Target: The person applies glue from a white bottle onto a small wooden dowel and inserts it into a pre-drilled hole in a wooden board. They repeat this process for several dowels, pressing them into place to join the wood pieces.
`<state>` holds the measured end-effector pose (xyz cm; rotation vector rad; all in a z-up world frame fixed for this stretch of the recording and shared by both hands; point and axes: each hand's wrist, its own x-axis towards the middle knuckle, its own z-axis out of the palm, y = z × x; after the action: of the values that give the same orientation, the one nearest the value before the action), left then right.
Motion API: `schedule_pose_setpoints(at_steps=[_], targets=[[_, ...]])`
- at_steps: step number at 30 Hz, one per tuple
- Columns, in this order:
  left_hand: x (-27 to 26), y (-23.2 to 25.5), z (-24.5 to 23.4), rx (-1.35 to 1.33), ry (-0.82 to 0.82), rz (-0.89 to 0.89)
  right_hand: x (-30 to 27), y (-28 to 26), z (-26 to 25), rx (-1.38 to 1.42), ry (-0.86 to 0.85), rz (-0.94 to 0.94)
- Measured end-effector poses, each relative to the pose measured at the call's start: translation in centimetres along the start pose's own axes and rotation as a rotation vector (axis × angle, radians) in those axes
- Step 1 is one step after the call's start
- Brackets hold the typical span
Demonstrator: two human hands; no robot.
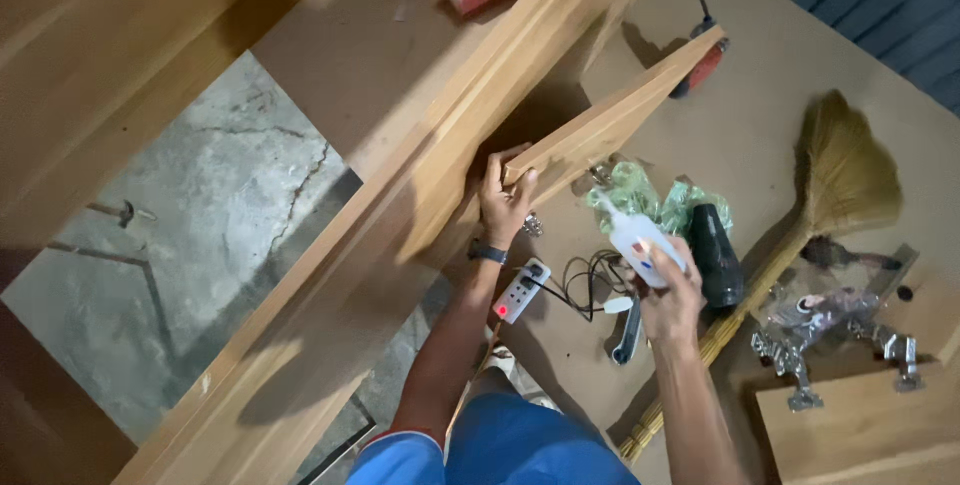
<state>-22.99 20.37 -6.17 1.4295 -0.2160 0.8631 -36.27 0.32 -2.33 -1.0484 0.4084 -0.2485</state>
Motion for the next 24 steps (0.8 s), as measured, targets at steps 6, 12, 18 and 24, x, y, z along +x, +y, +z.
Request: schedule_pose_setpoints(at_steps=[6,12,18,24], targets=[[-3.3,-8.0,-1.8,0.098,-0.067,0.083,0.9,-1.9,3.0,-0.027,-0.018,0.075],[0.7,-1.3,-3.2,0.115,-0.164,0.118,4.4,-0.2,3.5,-0.085,-0.092,0.123],[1.7,-0.2,-4.4,0.098,-0.218,0.011,4.0,-0.4,5.2,-0.184,-0.071,0.129],[2.0,-0.1,-4.3,0.154,-0.159,0.054,4.7,-1.0,6.1,-0.241,-0.080,0.083]])
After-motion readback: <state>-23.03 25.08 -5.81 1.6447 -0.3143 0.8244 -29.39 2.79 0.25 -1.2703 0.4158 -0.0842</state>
